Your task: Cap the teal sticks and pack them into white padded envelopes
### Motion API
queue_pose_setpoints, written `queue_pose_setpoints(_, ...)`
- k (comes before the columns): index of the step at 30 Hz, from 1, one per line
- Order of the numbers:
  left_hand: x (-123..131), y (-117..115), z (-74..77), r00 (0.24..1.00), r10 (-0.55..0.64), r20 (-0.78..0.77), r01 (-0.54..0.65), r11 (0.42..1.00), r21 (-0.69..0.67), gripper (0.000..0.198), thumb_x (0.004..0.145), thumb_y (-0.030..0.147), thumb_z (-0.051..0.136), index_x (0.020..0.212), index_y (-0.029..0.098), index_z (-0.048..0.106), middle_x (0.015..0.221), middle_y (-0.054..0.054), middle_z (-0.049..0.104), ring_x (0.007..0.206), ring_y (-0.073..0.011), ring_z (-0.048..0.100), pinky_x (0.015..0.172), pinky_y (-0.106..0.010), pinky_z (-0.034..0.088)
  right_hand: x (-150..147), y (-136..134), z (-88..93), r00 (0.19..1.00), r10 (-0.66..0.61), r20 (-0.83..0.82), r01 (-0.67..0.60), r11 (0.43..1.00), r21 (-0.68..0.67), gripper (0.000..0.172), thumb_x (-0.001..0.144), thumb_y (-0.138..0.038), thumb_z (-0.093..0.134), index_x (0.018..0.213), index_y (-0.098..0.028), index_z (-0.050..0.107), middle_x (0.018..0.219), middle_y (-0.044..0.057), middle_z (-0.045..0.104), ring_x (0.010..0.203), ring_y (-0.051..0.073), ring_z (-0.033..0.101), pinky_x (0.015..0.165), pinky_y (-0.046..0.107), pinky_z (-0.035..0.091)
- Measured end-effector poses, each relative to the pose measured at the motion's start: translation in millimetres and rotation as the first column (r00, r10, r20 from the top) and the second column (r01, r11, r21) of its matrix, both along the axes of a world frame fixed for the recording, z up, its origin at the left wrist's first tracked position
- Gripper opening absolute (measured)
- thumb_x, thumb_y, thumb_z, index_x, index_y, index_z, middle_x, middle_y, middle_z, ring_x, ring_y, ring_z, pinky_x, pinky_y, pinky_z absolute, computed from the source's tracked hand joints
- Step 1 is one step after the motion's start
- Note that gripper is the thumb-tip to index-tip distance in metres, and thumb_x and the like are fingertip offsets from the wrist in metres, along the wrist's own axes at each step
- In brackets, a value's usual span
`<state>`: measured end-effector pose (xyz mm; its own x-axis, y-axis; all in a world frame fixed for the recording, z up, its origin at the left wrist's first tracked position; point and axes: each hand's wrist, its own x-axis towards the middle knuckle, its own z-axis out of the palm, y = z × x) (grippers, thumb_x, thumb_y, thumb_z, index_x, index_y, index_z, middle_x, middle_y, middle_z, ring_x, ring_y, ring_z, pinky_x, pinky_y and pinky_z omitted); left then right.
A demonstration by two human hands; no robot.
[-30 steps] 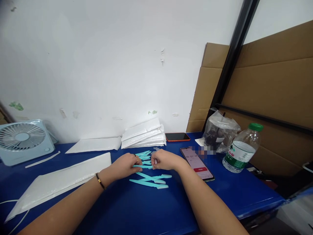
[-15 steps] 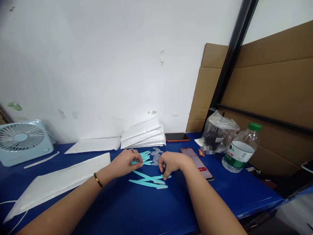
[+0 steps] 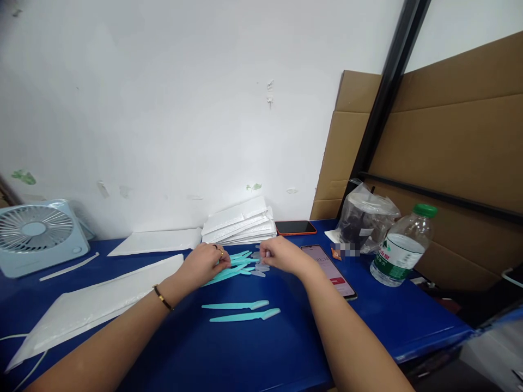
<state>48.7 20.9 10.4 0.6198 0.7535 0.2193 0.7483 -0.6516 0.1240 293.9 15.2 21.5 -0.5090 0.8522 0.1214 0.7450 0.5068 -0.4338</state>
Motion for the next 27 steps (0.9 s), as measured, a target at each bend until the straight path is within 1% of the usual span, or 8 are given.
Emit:
queue_pose_setpoints(3,-3.4,0.1,3.3,0.995,0.094,0.019,-0.094,0.996,-0.007,0.022,0.078,0.040,0.055,0.084,0.022,0.066,0.082,-0.001,0.067,0.080,-0.0176,0.058,0.071,-0.028,0.038,4.1,3.9,0.1,0.998,-0.048,-0.038,0.049,0.998,0.027,0.014,0.072,-0.023,0.061,0.084,-0.017,0.064,0.079,0.003,0.063,0.067,0.013,0.054,0.058,0.021,0.036)
queue_pose_setpoints(8,8.1,-21.0,3.4,0.990,-0.142,0.007,0.140,0.965,-0.222,0.031,0.068,0.052,0.061,0.080,0.024,0.066,0.079,0.001,0.064,0.071,-0.0138,0.057,0.056,-0.023,0.035,2.5,-3.8,7.3,0.996,0.086,0.001,-0.085,0.993,-0.082,0.014,0.074,-0.026,0.058,0.079,-0.017,0.068,0.074,0.002,0.065,0.064,0.012,0.054,0.057,0.020,0.037)
queue_pose_setpoints(11,15.7,-31.0,-2.0,0.981,-0.188,-0.039,0.164,0.925,-0.342,0.023,0.068,0.047,0.063,0.075,0.024,0.065,0.069,0.003,0.064,0.061,-0.0114,0.055,0.048,-0.022,0.030,-2.6,-10.4,8.0,0.979,0.197,0.048,-0.180,0.954,-0.241,0.023,0.069,-0.037,0.065,0.079,-0.017,0.069,0.067,0.000,0.063,0.060,0.011,0.053,0.053,0.019,0.035)
queue_pose_setpoints(16,15.9,-25.3,-5.7,0.997,-0.075,-0.021,0.067,0.966,-0.248,0.017,0.074,0.038,0.058,0.074,0.022,0.064,0.068,0.001,0.064,0.064,-0.0134,0.055,0.049,-0.023,0.028,-9.2,-7.4,-6.1,0.959,0.276,0.070,-0.240,0.916,-0.322,0.026,0.066,-0.039,0.068,0.079,-0.017,0.070,0.061,-0.002,0.059,0.054,0.009,0.050,0.049,0.018,0.033)
queue_pose_setpoints(19,6.8,-11.3,-3.1,0.999,-0.030,-0.025,0.025,0.984,-0.178,0.015,0.076,0.034,0.057,0.073,0.020,0.063,0.072,-0.001,0.064,0.066,-0.0141,0.056,0.053,-0.023,0.031,-4.9,-0.3,-9.8,0.977,0.207,0.046,-0.192,0.956,-0.224,0.019,0.070,-0.034,0.064,0.074,-0.016,0.070,0.060,-0.001,0.060,0.054,0.010,0.051,0.051,0.019,0.034)
queue_pose_setpoints(23,-2.7,-0.8,2.1,0.995,0.096,-0.031,-0.099,0.988,-0.115,0.015,0.074,0.035,0.059,0.080,0.022,0.062,0.078,-0.001,0.063,0.069,-0.0152,0.056,0.056,-0.024,0.033,2.5,7.5,-5.5,0.999,-0.038,-0.018,0.036,0.995,-0.095,0.023,0.072,-0.035,0.062,0.081,-0.015,0.070,0.065,0.003,0.064,0.057,0.012,0.054,0.051,0.020,0.034)
queue_pose_setpoints(25,0.1,-7.1,4.8,0.997,0.076,0.018,-0.074,0.990,-0.116,0.026,0.070,0.043,0.062,0.087,0.023,0.061,0.082,0.000,0.063,0.072,-0.0159,0.056,0.058,-0.024,0.035,3.4,9.1,-3.7,0.994,-0.108,-0.031,0.107,0.993,-0.042,0.029,0.069,-0.037,0.065,0.087,-0.015,0.069,0.067,0.004,0.064,0.057,0.013,0.053,0.051,0.021,0.034)
queue_pose_setpoints(27,7.9,-20.8,6.2,0.998,-0.021,0.052,0.029,0.986,-0.164,0.033,0.067,0.050,0.063,0.088,0.024,0.061,0.084,0.000,0.063,0.074,-0.0158,0.056,0.058,-0.023,0.035,3.5,8.7,-2.6,0.993,-0.113,-0.035,0.113,0.994,-0.007,0.025,0.070,-0.034,0.064,0.085,-0.015,0.069,0.069,0.003,0.065,0.058,0.013,0.054,0.052,0.021,0.035)
